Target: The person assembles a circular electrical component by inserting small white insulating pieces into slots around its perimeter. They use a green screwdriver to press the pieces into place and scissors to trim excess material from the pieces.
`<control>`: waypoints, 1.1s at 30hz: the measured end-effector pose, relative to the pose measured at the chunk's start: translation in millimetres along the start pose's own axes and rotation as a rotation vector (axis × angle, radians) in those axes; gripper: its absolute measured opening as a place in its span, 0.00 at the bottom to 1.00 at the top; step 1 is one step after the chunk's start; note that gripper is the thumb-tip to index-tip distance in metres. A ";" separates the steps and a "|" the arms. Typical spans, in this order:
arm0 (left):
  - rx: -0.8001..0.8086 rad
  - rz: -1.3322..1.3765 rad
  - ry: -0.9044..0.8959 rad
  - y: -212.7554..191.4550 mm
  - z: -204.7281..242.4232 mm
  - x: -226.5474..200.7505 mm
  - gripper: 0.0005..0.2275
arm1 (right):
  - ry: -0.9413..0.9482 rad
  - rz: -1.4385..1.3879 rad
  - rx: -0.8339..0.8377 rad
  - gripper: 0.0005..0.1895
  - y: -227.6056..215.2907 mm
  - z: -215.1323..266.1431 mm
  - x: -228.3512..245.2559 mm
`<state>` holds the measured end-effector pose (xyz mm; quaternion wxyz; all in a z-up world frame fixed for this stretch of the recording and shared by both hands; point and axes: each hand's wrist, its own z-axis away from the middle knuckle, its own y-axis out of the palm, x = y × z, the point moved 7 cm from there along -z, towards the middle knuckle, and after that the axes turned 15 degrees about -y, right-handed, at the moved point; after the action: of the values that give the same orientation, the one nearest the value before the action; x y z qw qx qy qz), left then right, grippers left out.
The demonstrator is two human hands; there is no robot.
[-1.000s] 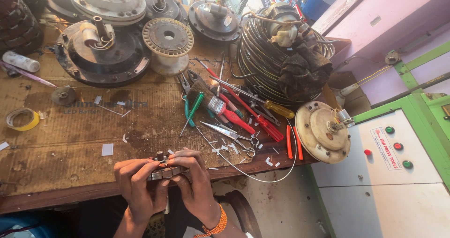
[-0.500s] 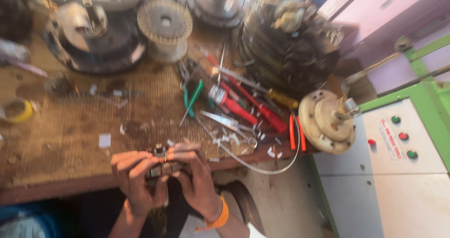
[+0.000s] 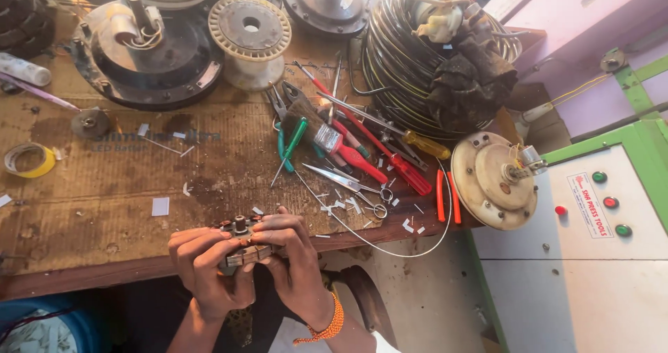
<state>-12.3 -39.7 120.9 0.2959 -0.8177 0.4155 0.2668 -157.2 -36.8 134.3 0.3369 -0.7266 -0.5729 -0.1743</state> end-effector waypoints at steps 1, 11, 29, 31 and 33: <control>0.003 -0.009 -0.006 0.1 -0.9 0.1 0.14 | 0.004 -0.002 0.001 0.14 -0.6 -0.3 0.1; -0.013 -0.006 0.004 0.2 8.9 2.4 0.16 | 0.033 -0.052 -0.033 0.15 -3.3 3.3 -1.9; 0.244 -0.066 -0.158 -4.6 -26.6 -1.6 0.20 | 0.018 -0.052 0.038 0.18 -6.4 -9.3 -7.5; 0.349 0.200 -0.523 8.3 -11.1 9.9 0.18 | 0.056 -0.021 0.075 0.18 -14.1 8.4 -11.7; 0.347 0.042 -0.470 4.6 -21.2 -0.8 0.17 | 0.035 -0.002 0.092 0.19 -18.3 3.0 -11.4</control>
<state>-12.5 -56.5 134.7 0.5137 -0.6620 0.3918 0.3799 -178.2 -40.7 130.2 0.3796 -0.7066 -0.5751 -0.1608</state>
